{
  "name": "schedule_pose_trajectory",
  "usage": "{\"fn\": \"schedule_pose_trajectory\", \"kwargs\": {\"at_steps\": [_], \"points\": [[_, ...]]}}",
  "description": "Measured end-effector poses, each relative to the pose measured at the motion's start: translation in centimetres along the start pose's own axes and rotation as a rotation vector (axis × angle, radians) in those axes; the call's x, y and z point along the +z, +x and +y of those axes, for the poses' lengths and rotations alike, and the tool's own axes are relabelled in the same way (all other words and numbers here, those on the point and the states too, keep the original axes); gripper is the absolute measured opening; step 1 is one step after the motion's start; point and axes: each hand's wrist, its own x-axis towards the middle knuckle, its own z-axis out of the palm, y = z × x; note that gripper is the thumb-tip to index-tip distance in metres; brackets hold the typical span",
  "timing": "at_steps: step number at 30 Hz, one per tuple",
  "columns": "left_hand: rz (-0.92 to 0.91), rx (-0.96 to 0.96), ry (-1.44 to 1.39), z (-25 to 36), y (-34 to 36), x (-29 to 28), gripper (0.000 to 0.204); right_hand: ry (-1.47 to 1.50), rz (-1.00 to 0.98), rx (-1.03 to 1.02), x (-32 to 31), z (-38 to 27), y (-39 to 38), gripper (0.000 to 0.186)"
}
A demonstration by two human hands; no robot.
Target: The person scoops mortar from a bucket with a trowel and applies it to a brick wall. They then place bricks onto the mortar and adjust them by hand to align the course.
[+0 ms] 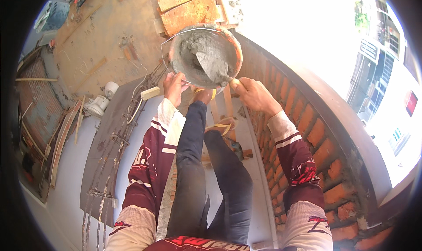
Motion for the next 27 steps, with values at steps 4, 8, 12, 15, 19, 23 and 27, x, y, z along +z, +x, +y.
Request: {"fn": "schedule_pose_trajectory", "kwargs": {"at_steps": [4,8,12,15,19,23,27], "points": [[-0.009,-0.016,-0.070,0.3,-0.4,0.5,0.016,-0.578,0.536,-0.167,1.8,-1.1,2.5,0.031],[-0.033,-0.030,-0.097,0.5,-0.4,0.7,0.017,-0.690,0.325,-0.124,3.3,-0.9,7.6,0.024],[-0.053,-0.030,-0.087,0.3,-0.7,1.1,0.018,-0.606,0.207,-0.206,3.1,0.3,8.3,0.019],[-0.062,-0.031,-0.105,0.0,-0.9,1.7,0.020,-0.567,0.151,-0.268,2.8,0.4,7.8,0.020],[-0.091,-0.018,-0.095,0.2,-0.8,0.9,0.021,-0.361,0.101,-0.292,3.5,0.4,7.0,0.025],[-0.125,-0.038,-0.082,-0.4,-0.8,-0.9,0.021,-0.235,0.188,-0.350,4.6,2.0,5.4,0.026],[-0.183,-0.111,-0.069,-1.0,-0.7,-1.5,0.037,-0.579,0.402,-0.390,5.0,3.3,3.2,0.035]]}}
